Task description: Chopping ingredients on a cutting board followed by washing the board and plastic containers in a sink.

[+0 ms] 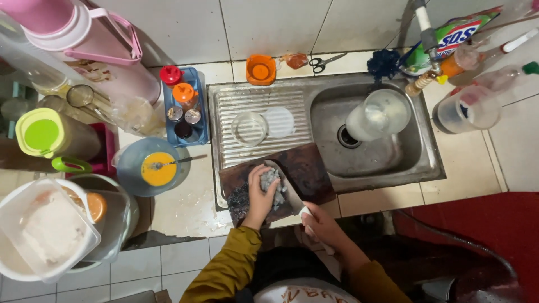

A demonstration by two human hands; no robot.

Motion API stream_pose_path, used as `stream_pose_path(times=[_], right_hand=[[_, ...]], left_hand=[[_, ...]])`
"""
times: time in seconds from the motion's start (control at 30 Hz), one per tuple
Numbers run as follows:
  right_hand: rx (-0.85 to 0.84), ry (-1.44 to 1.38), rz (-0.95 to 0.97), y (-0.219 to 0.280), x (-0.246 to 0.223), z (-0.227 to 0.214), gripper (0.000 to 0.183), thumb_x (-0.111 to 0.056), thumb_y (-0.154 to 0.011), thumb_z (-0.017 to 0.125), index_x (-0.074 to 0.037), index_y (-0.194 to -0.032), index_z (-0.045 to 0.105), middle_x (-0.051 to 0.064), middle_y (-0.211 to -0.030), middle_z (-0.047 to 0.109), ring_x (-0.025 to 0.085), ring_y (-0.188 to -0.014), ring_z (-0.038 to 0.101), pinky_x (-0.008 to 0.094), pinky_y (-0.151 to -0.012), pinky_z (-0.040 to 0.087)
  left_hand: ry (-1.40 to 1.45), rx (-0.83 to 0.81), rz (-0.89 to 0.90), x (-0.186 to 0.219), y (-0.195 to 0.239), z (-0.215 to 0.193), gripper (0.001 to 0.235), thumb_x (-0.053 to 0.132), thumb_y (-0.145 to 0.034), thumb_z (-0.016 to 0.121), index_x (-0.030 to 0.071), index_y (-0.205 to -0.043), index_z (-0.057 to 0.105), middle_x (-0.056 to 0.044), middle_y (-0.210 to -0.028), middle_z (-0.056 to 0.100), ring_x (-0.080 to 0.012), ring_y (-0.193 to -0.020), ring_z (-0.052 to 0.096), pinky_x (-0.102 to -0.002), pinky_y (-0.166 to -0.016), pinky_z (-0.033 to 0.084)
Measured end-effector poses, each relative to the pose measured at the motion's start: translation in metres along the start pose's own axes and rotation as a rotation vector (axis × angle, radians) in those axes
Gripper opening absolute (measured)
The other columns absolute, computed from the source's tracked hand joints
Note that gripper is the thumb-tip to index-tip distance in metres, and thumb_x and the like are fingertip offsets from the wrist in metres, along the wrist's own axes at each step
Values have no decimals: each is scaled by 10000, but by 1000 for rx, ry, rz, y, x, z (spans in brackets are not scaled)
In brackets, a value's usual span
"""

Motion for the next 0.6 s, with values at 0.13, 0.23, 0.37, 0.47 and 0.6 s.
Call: stream_pose_path(times=[0.13, 0.23, 0.37, 0.47, 0.6], right_hand=[[-13, -29, 1, 17, -28, 1, 456, -218, -991, 522, -79, -1424, 550, 20, -618, 467, 94, -502, 434, 246, -439, 374], [-14, -83, -47, 2, -9, -8, 527, -206, -970, 559, -57, -1470, 484, 71, -742, 559, 130, -519, 508, 269, -399, 421], [-9, -64, 53, -1, -22, -14, 528, -204, -986, 518, -92, -1499, 469, 82, -732, 559, 137, -555, 499, 278, -455, 414], [7, -100, 11, -14, -22, -24, 547, -205, -988, 527, -93, -1518, 451, 68, -770, 544, 144, -525, 462, 286, -401, 373], [-65, -42, -92, -25, -47, -31, 561, -252, -1002, 492, -84, -1533, 430, 40, -764, 537, 127, -520, 460, 299, -422, 402]], left_hand=[[207, 14, -427, -13, 2, -6, 365, 170, -887, 707, 204, -1233, 599, -80, -1274, 640, -238, -1130, 645, -372, -938, 591], [380, 71, -512, -18, 0, -13, 338, 226, -897, 723, 178, -1219, 632, -62, -1203, 656, -187, -1037, 651, -327, -888, 559], [648, 135, -519, -39, 3, -14, 317, 142, -925, 709, 128, -1229, 622, -69, -1134, 647, -160, -992, 617, -291, -897, 517], [768, 76, -615, -23, 3, -15, 318, 125, -959, 656, 120, -1268, 580, -95, -1174, 660, -176, -973, 654, -309, -831, 559], [826, 43, -680, 1, -8, -16, 295, 200, -982, 631, 188, -1272, 576, -34, -937, 674, -100, -653, 597, -224, -498, 460]])
Point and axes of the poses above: each hand's wrist, its own y-axis away from the middle knuckle, its own z-axis out of the palm, x = y × z, the point moved 6 cm from there along -y, towards the middle knuckle
